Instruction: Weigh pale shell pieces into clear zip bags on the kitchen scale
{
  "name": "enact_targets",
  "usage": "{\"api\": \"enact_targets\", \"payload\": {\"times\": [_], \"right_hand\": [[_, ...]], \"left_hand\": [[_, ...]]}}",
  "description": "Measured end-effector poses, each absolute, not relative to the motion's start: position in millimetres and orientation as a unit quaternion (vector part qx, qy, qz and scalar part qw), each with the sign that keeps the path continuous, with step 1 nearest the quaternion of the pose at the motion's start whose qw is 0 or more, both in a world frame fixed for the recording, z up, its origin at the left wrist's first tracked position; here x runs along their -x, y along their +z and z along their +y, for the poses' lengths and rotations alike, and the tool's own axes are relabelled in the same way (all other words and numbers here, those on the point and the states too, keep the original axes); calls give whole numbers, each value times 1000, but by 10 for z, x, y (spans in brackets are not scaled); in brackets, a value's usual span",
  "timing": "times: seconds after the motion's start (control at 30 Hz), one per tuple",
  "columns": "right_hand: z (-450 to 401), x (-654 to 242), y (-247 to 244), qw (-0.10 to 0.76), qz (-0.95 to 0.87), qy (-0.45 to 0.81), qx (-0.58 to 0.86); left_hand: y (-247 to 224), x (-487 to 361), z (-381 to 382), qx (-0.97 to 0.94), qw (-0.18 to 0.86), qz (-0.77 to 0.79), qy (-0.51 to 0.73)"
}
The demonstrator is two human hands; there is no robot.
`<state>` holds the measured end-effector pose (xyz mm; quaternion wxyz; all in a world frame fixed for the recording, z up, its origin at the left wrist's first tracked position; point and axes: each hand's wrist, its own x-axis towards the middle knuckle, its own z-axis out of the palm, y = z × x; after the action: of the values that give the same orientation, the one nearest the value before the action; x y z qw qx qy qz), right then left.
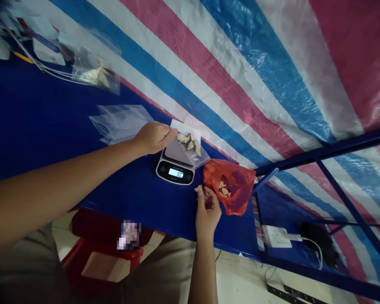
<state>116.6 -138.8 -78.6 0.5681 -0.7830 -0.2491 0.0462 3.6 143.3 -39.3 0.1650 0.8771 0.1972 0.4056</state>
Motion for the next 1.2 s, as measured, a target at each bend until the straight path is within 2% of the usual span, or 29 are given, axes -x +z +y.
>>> {"api": "enact_targets", "payload": {"times": [0.37,0.7,0.83,0.97,1.13,1.2], "right_hand": [[-1326,-1195,-766,603,-230,3,764],[-953,-1406,-571,562,-197,-52,802],[-853,-1521,-556,526,-212,-3,823],[-671,-1520,-448,541,-214,60,811],[-538,-1471,-236,559,-249,263,746],[-583,-1454,-224,589,-222,296,719]], "left_hand": [[-370,-21,1439,-849,170,233,443],[-377,-11,1460,-853,165,226,441],[-385,-16,1461,-856,162,220,439],[-388,-19,1463,-858,157,219,437],[-370,-4,1458,-858,158,223,435],[-366,-1,1458,-858,159,223,434]]}}
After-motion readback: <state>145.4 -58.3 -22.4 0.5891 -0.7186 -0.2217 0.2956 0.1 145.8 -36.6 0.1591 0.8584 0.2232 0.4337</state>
